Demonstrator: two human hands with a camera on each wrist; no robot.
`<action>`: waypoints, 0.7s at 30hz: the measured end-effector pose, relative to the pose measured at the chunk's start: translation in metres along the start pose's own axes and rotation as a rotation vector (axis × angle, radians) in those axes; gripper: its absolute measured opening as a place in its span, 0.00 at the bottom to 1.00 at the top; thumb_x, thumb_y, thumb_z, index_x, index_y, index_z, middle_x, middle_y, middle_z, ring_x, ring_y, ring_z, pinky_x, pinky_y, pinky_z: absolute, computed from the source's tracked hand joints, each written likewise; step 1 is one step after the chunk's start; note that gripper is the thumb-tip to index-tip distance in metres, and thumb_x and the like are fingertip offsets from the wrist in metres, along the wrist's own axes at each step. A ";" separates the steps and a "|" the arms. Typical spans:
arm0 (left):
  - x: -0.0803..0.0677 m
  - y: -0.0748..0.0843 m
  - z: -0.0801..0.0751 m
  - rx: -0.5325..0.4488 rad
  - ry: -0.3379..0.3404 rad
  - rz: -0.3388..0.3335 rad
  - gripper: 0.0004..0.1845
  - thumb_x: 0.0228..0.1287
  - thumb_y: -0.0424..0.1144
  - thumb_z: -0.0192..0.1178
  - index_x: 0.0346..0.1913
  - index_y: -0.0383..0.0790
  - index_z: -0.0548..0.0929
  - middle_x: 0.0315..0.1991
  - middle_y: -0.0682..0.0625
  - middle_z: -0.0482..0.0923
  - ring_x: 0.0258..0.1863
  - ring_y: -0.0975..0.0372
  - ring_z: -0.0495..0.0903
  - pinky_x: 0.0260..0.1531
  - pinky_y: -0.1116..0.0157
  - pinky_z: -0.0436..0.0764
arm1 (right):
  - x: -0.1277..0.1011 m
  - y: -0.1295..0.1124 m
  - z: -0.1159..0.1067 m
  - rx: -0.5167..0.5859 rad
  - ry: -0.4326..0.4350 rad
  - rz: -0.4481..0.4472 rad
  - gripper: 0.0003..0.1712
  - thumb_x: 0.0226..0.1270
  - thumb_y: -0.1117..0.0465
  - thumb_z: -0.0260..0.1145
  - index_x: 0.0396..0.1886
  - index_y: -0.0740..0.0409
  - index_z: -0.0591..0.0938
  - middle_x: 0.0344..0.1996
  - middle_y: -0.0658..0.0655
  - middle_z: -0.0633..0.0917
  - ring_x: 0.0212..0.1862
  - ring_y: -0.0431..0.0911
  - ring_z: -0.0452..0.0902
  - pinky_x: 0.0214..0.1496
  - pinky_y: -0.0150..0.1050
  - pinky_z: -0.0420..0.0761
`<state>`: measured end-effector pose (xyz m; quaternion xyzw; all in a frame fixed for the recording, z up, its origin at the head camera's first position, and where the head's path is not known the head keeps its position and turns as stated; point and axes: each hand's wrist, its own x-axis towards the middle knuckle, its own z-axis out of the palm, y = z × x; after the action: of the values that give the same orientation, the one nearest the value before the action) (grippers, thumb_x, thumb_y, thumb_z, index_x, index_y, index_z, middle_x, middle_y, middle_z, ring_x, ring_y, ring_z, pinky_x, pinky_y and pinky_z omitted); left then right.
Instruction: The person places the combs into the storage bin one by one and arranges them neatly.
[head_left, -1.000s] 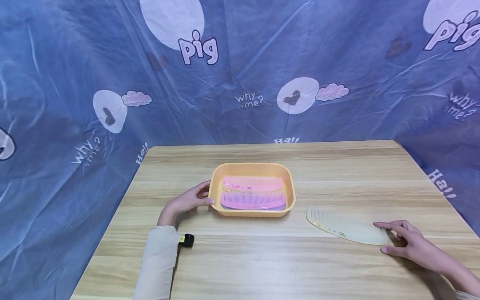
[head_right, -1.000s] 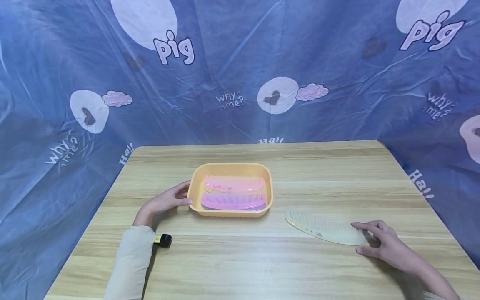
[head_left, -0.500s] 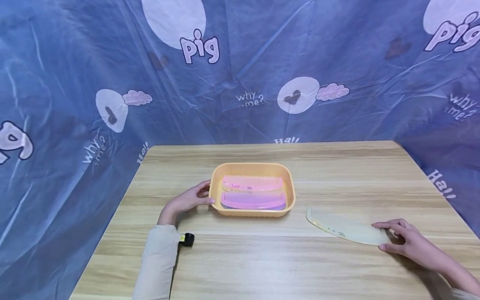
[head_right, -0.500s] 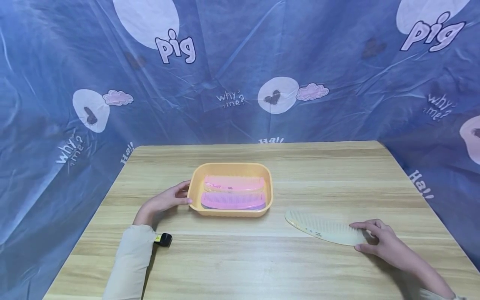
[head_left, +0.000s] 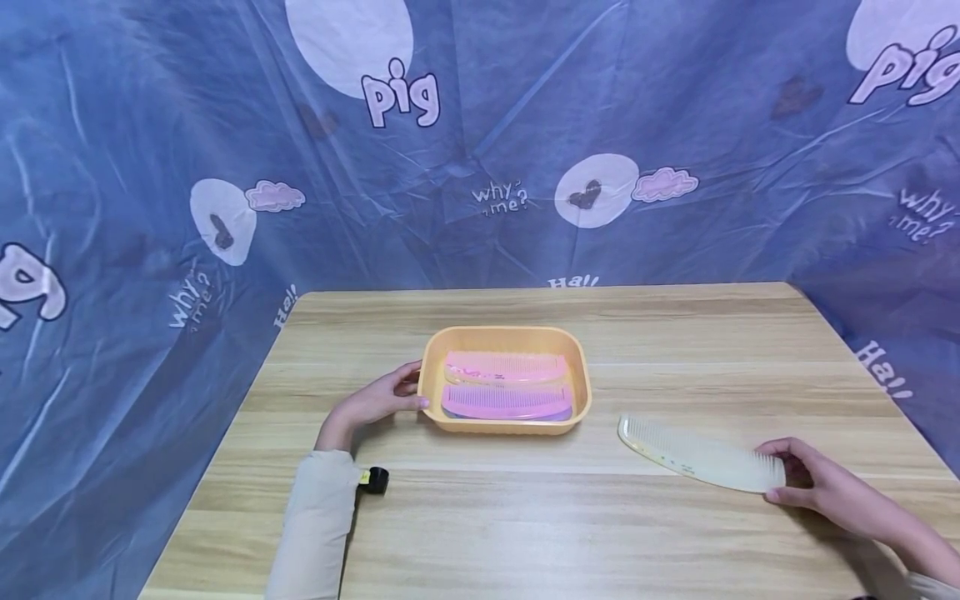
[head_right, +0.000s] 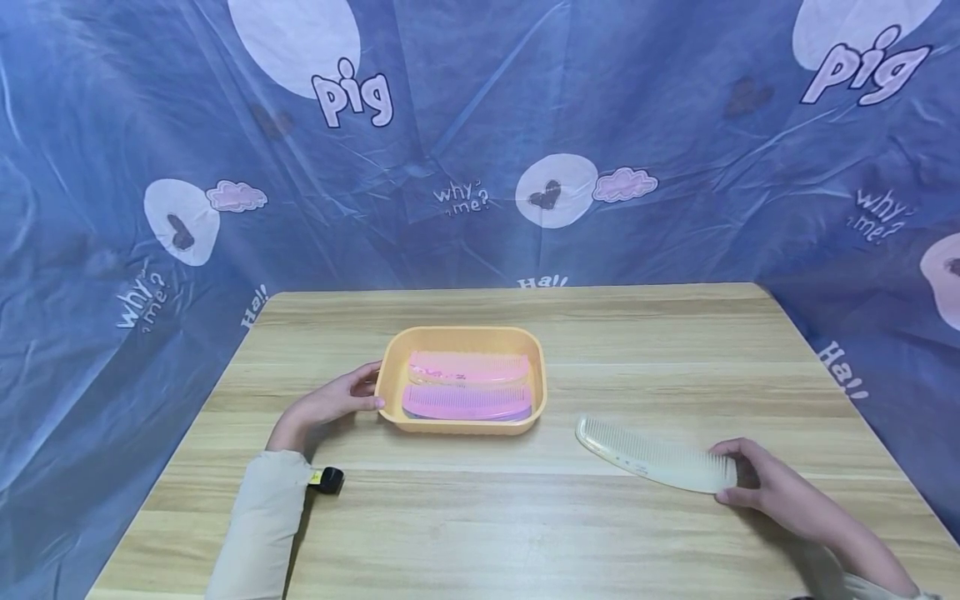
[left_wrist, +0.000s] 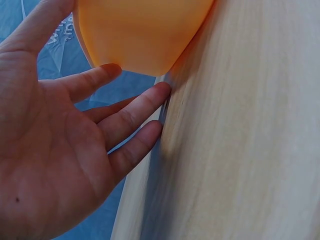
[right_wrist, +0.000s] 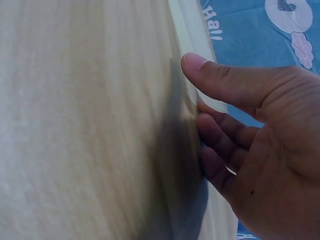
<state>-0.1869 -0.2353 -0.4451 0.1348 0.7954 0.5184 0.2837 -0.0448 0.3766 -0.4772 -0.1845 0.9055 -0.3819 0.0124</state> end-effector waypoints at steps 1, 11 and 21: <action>0.000 0.000 0.000 -0.004 -0.003 0.007 0.44 0.65 0.40 0.62 0.77 0.40 0.47 0.74 0.36 0.56 0.72 0.47 0.62 0.72 0.50 0.59 | 0.000 0.001 -0.001 0.026 -0.016 -0.009 0.28 0.51 0.76 0.70 0.52 0.63 0.72 0.37 0.35 0.77 0.37 0.25 0.70 0.33 0.20 0.68; 0.001 -0.003 0.000 -0.039 -0.026 0.041 0.47 0.64 0.42 0.64 0.77 0.41 0.46 0.73 0.35 0.58 0.71 0.46 0.63 0.70 0.50 0.62 | 0.001 0.008 -0.015 0.495 -0.240 -0.056 0.39 0.62 0.83 0.54 0.63 0.40 0.66 0.42 0.40 0.84 0.42 0.33 0.82 0.36 0.29 0.83; 0.000 -0.002 0.002 -0.005 0.002 0.014 0.45 0.64 0.42 0.63 0.77 0.40 0.48 0.74 0.36 0.56 0.72 0.47 0.61 0.71 0.50 0.61 | -0.003 0.005 -0.030 0.654 -0.242 -0.085 0.41 0.62 0.88 0.45 0.68 0.48 0.65 0.46 0.51 0.86 0.41 0.43 0.84 0.39 0.34 0.85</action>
<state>-0.1857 -0.2347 -0.4469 0.1393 0.7935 0.5222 0.2797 -0.0487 0.4016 -0.4599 -0.2524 0.7188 -0.6271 0.1621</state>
